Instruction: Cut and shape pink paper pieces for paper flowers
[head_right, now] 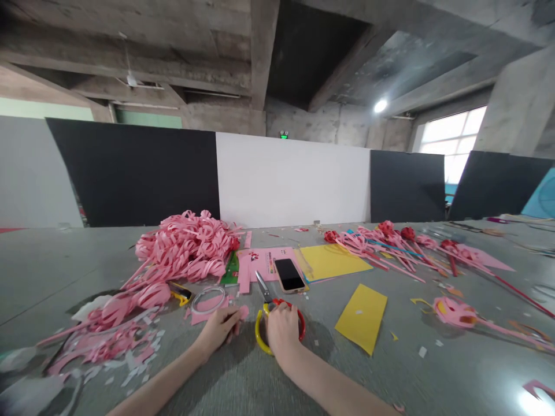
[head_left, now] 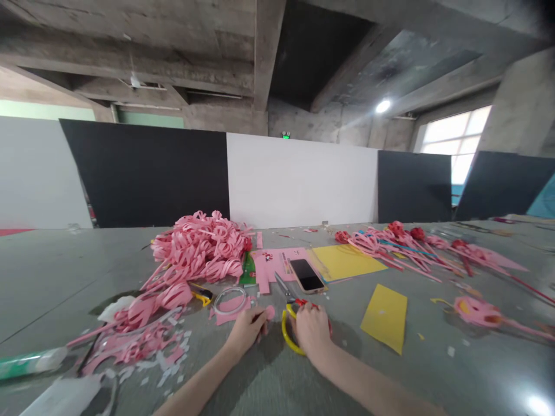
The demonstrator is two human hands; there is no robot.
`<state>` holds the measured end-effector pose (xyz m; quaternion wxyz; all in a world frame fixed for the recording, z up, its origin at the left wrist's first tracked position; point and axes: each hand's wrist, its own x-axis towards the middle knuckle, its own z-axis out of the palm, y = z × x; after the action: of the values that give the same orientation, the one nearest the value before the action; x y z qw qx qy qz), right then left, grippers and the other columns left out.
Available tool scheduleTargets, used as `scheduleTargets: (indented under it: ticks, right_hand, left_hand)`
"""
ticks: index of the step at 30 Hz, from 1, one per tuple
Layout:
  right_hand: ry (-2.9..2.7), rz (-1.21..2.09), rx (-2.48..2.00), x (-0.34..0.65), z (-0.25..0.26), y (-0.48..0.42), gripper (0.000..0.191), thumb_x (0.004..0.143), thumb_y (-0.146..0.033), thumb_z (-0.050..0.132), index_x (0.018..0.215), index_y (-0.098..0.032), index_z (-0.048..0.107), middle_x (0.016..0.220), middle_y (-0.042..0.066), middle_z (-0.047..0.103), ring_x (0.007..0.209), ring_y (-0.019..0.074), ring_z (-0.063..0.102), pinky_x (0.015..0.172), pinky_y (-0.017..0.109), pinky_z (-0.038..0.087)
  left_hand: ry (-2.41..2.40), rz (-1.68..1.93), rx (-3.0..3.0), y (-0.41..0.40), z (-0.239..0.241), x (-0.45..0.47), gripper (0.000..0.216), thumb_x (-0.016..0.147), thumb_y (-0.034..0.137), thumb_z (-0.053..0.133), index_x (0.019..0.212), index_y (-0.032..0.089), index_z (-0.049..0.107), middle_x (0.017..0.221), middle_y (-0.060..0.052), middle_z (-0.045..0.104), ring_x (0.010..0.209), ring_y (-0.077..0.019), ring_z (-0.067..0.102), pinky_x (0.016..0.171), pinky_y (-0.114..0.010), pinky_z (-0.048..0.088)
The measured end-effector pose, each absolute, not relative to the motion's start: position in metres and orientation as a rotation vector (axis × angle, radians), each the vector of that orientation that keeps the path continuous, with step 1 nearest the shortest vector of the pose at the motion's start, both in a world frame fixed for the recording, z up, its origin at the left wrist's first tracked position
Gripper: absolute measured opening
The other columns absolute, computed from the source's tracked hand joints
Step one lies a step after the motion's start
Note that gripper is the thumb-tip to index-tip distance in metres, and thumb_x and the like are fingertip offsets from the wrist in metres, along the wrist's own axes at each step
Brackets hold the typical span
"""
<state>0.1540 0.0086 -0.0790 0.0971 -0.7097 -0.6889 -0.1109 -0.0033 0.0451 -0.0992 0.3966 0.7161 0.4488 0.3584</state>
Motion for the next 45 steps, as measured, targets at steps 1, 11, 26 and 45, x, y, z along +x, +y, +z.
scheduleTargets:
  ticks: [1, 11, 26, 45]
  right_hand:
    - [-2.050, -0.342, -2.092, 0.155, -0.080, 0.008, 0.032, 0.081, -0.028, 0.044, 0.083, -0.004, 0.064, 0.078, 0.018, 0.061, 0.074, 0.0264, 0.058, 0.072, 0.039, 0.038]
    - [-1.851, 0.136, -1.281, 0.165, -0.081, 0.011, 0.025, 0.085, -0.029, 0.030, 0.082, -0.014, 0.051, 0.080, 0.005, 0.052, 0.078, 0.0156, 0.049, 0.071, 0.027, 0.036]
    - [-1.680, 0.909, -1.116, 0.160, -0.091, 0.019, 0.032, 0.079, -0.035, 0.041, 0.055, -0.015, 0.046, 0.050, -0.003, 0.044, 0.051, 0.0088, 0.044, 0.051, 0.019, 0.032]
    - [-1.729, 0.919, -1.139, 0.164, -0.092, 0.018, 0.030, 0.075, -0.042, 0.050, 0.070, -0.013, 0.057, 0.059, 0.000, 0.056, 0.047, 0.0075, 0.046, 0.045, 0.017, 0.035]
  left_hand:
    - [1.138, 0.913, 1.823, 0.045, -0.100, -0.004, 0.040, 0.077, 0.048, 0.036, 0.055, 0.016, 0.044, 0.045, 0.003, 0.049, 0.032, -0.0074, 0.040, 0.036, -0.018, 0.025]
    - [1.179, 1.038, 2.199, 0.027, -0.094, -0.004, 0.035, 0.084, 0.032, 0.032, 0.067, 0.017, 0.057, 0.057, 0.000, 0.057, 0.046, -0.0109, 0.052, 0.049, -0.019, 0.038]
    - [1.068, 0.932, 2.967, 0.019, -0.097, -0.006, 0.024, 0.085, 0.019, 0.037, 0.101, 0.022, 0.054, 0.086, -0.005, 0.064, 0.071, -0.0159, 0.060, 0.063, -0.024, 0.045]
    - [0.888, 0.817, 1.709, 0.028, -0.092, -0.003, 0.028, 0.075, 0.041, 0.046, 0.068, 0.015, 0.052, 0.064, -0.001, 0.059, 0.042, -0.0097, 0.052, 0.041, -0.020, 0.040]
